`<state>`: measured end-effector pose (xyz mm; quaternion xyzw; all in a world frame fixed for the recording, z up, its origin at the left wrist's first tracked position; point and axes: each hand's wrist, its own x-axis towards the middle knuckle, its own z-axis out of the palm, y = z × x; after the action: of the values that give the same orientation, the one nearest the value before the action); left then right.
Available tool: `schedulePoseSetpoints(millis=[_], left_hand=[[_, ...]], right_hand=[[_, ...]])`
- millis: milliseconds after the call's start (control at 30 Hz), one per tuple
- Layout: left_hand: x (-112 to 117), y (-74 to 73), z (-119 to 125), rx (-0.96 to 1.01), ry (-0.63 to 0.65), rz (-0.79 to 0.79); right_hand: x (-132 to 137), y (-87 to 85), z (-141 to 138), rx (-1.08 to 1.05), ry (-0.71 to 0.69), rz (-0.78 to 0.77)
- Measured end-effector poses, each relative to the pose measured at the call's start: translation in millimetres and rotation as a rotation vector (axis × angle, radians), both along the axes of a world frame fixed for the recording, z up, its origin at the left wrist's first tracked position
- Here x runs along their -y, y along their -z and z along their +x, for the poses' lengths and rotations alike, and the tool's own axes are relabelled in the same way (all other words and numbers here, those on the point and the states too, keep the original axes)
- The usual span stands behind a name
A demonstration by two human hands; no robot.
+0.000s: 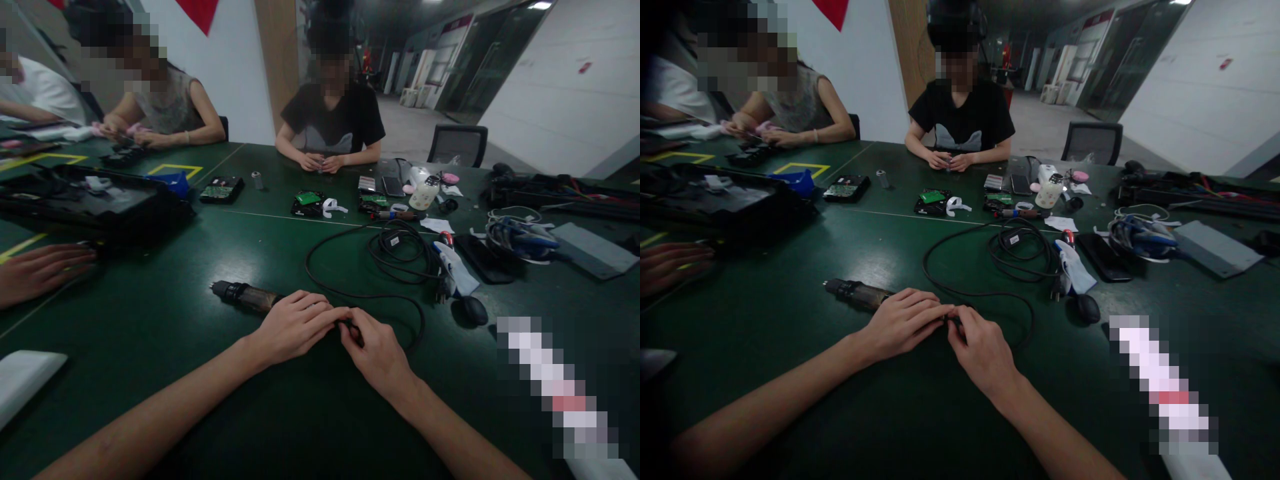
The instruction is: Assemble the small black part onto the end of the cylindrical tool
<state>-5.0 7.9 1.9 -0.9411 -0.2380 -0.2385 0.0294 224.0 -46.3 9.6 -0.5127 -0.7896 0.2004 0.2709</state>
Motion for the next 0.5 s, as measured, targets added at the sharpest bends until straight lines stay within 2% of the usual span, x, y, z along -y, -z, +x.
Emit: schedulePoseSetpoints(millis=[200, 367, 500], left_hand=[[0.5, 1.3, -0.7, -0.009, 0.029, -0.027], [0.1, 0.0, 0.6, 0.006, -0.005, -0.01], [0.1, -0.5, -0.2, -0.001, 0.036, -0.036]], right_hand=[[-0.3, 3.3, 0.2, 0.026, 0.014, 0.031], [-0.5, 2.0, -0.2, 0.016, 0.006, 0.03], [-0.5, 1.9, 0.2, 0.016, 0.013, 0.021]])
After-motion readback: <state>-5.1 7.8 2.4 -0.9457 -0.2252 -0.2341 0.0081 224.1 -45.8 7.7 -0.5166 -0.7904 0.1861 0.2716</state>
